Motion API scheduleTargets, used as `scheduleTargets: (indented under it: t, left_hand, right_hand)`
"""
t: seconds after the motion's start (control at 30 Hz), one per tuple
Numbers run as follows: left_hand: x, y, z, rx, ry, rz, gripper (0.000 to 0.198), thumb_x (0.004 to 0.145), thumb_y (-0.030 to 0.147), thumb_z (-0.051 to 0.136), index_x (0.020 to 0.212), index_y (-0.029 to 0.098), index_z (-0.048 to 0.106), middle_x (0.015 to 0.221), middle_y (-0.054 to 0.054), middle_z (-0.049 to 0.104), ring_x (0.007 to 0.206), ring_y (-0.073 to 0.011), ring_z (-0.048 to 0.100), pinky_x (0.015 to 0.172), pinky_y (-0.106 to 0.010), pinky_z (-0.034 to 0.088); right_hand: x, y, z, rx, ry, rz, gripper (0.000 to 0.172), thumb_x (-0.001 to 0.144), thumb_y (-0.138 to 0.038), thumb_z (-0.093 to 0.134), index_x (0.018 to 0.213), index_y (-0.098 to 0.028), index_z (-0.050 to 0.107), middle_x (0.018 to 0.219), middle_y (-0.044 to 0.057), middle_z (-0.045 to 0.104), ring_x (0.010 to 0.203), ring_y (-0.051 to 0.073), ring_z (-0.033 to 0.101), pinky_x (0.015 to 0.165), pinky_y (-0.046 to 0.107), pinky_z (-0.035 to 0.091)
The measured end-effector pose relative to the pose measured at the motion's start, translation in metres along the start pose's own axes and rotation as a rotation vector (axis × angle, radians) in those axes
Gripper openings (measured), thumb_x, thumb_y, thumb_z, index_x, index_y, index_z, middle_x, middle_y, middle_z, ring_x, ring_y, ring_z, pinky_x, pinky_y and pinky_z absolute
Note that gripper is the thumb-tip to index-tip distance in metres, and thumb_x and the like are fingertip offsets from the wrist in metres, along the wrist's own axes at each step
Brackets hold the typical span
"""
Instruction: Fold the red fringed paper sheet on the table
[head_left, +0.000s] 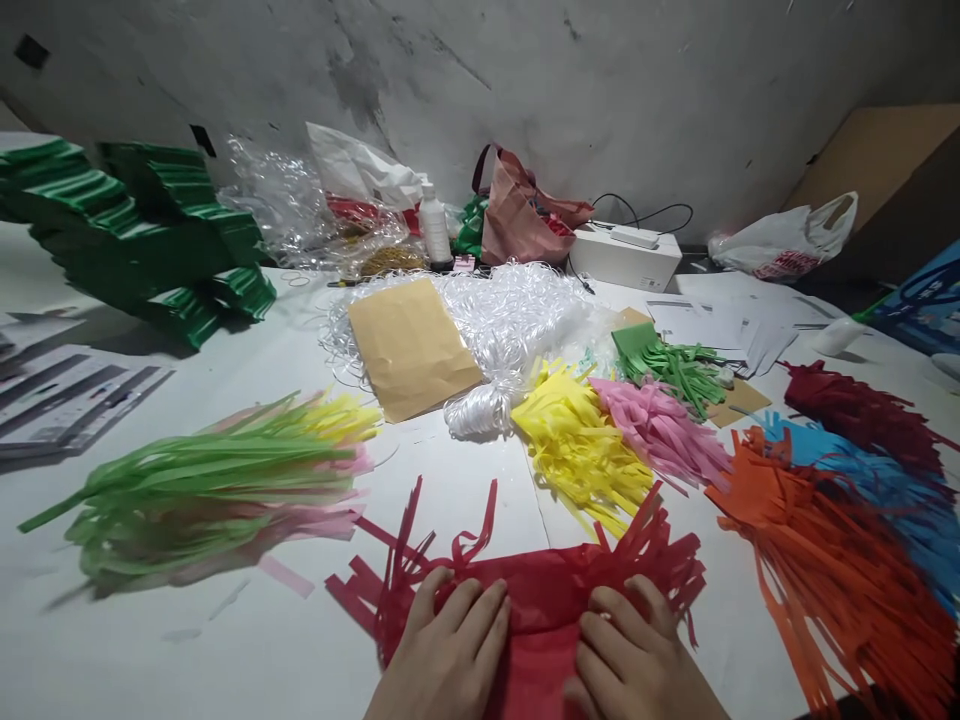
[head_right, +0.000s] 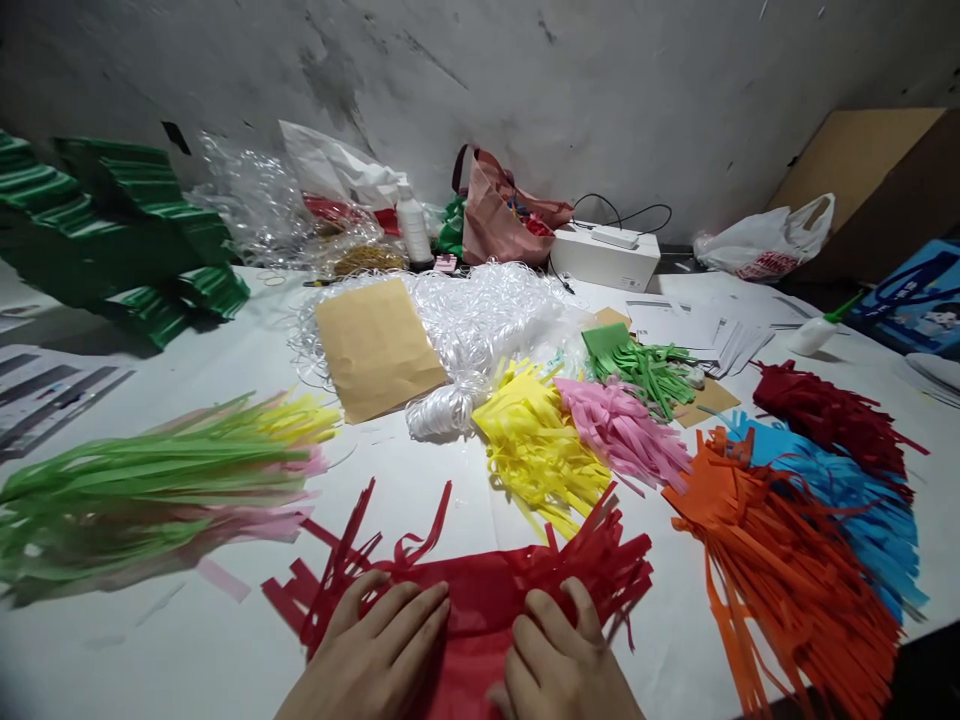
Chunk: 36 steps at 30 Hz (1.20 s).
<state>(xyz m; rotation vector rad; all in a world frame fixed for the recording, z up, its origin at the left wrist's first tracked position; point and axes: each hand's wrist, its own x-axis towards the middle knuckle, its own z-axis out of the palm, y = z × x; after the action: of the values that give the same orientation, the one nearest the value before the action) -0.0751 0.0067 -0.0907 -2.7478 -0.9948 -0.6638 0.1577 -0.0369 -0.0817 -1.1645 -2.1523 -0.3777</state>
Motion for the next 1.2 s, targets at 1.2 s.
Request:
scheduleTargets:
  t: [1.2]
  left_hand:
    - [-0.008, -0.003, 0.015, -0.092, 0.057, -0.039, 0.028, 0.078, 0.019, 0.062, 0.104, 0.02, 0.072, 0.107, -0.006, 0.081, 0.09, -0.0284, 0.068, 0.105, -0.05, 0.028]
  right_hand:
    - [-0.057, 0.048, -0.09, -0.57, -0.125, 0.252, 0.026, 0.103, -0.023, 0.045, 0.11, -0.017, 0.069, 0.084, 0.008, 0.07, 0.07, 0.021, 0.066, 0.068, 0.039, 0.044]
